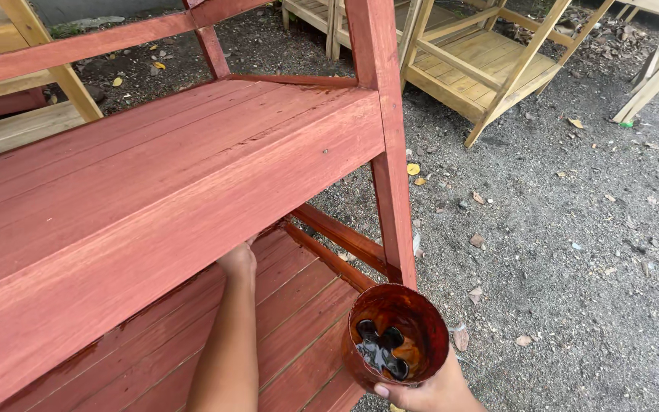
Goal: The person applies a reddish-brown stain to a three-tier wooden shelving unit using a brush and a small container. They work on the vertical supports and shelves, then lift and reposition the unit to access different sides before continuing to apply stain to the lower shelves and frame.
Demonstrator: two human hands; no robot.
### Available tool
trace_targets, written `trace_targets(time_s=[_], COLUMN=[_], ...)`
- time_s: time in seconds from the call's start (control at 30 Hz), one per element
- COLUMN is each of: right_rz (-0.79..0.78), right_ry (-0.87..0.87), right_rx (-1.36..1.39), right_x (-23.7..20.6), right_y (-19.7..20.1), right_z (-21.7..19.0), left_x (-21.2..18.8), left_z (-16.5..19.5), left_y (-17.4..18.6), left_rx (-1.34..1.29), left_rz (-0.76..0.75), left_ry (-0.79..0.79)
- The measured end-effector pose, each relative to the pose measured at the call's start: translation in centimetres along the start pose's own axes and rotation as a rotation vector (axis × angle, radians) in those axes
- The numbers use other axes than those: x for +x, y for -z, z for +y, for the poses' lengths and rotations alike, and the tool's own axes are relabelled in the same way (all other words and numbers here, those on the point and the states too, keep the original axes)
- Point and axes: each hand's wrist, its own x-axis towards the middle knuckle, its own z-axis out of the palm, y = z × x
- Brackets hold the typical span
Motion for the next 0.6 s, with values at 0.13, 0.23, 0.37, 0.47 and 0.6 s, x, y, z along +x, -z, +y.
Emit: trace_targets(time_s=[0.13,0.23,0.37,0.47,0.6], right_rz=[-0.006,-0.003,-0.009,0.013,0.020], right_ry=[0.053,0.023,-0.104,-0.192,0.010], right_rx=[-0.033,-0.110,-0.198,-0.216,-0.318], right_x=[1.2,2.2,4.1,5.0,5.7], right_y=[-1.6,-3.0,-4.7,-5.5,-5.8], right_z=[0.2,-0.5,-1.9,-2.5,-1.9], left_x=[2.5,3.5,2.9,1.6,-1.1], left_z=[-0.4,-0.7,-1.2,-1.5,-2.9], left_y=[-4.1,-6.8,-6.0,-3.0,0.3], left_rx=[0.288,0.430,0.541,0.609,0.646], left_rz=[-0.125,-0.151,-0.170,-0.167,-0.120], left_ry=[-0.178,-0.231,-0.266,-0.278,-0.257])
